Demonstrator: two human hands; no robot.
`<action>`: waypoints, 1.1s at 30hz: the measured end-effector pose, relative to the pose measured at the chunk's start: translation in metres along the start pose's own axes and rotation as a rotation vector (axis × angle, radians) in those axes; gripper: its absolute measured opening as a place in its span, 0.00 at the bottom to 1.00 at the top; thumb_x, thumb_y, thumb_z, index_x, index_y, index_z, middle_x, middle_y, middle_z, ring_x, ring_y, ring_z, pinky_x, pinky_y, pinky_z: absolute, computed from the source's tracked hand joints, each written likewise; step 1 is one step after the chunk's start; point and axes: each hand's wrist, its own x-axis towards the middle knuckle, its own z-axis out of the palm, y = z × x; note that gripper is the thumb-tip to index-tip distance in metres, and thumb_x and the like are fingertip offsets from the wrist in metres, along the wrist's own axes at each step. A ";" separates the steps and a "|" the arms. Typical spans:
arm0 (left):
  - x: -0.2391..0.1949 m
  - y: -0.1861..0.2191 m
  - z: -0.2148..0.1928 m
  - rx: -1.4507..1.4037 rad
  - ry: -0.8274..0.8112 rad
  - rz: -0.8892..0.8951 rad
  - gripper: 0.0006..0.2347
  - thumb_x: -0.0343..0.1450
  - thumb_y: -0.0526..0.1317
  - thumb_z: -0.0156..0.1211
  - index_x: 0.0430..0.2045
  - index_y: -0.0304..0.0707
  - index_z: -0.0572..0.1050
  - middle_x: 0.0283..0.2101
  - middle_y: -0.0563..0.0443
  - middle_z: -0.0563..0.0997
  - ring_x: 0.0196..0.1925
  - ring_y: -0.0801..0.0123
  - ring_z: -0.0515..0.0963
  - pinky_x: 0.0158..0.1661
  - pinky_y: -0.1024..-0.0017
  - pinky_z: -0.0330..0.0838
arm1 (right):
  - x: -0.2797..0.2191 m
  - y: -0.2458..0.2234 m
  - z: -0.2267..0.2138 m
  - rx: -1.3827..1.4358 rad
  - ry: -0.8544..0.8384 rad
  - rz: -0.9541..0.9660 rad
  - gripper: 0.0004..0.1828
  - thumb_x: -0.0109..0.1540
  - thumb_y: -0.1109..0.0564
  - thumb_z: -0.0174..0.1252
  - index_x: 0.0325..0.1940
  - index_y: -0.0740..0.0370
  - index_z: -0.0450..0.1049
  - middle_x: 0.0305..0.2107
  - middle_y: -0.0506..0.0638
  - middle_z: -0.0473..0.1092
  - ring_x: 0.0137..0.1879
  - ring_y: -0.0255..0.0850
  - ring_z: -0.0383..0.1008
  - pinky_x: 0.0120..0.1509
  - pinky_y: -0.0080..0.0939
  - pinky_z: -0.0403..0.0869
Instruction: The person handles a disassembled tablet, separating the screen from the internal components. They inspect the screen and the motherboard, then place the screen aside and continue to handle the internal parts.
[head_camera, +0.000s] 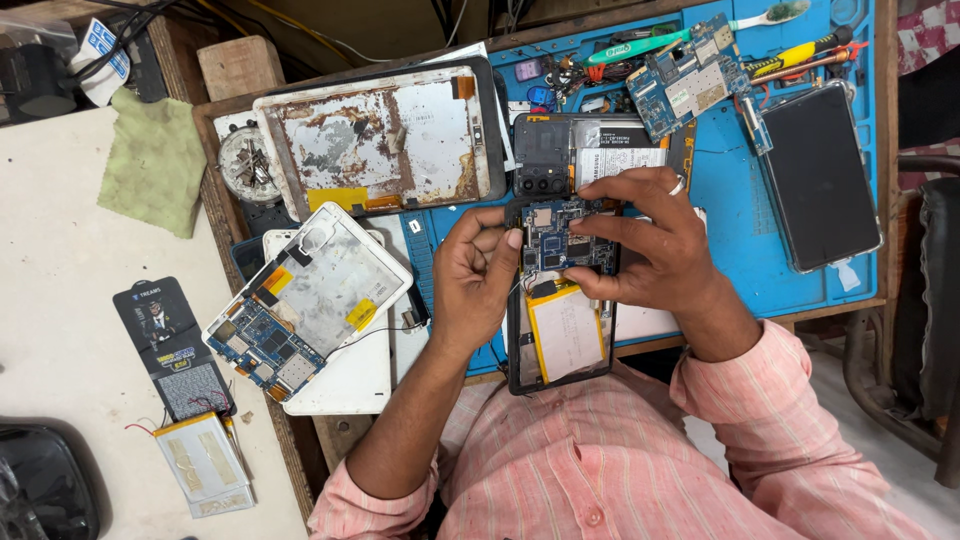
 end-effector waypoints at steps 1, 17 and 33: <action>0.000 -0.002 -0.001 0.004 0.000 0.001 0.08 0.80 0.34 0.53 0.50 0.26 0.71 0.39 0.43 0.86 0.38 0.80 0.83 0.36 0.82 0.75 | -0.002 0.001 0.000 0.000 0.001 0.001 0.23 0.49 0.47 0.79 0.43 0.57 0.81 0.50 0.53 0.74 0.54 0.49 0.72 0.59 0.48 0.73; 0.001 -0.001 0.006 -0.094 0.065 -0.025 0.08 0.76 0.33 0.55 0.45 0.27 0.73 0.38 0.45 0.85 0.36 0.77 0.82 0.37 0.79 0.75 | 0.008 -0.012 -0.014 0.116 0.034 -0.002 0.26 0.45 0.52 0.77 0.45 0.56 0.79 0.52 0.52 0.72 0.55 0.50 0.73 0.59 0.50 0.73; -0.001 0.011 0.014 -0.079 0.060 -0.067 0.08 0.74 0.32 0.56 0.44 0.25 0.72 0.37 0.40 0.86 0.35 0.75 0.83 0.35 0.78 0.76 | 0.002 -0.013 -0.017 0.119 -0.008 0.053 0.26 0.45 0.52 0.76 0.46 0.56 0.80 0.51 0.50 0.72 0.56 0.49 0.72 0.59 0.51 0.73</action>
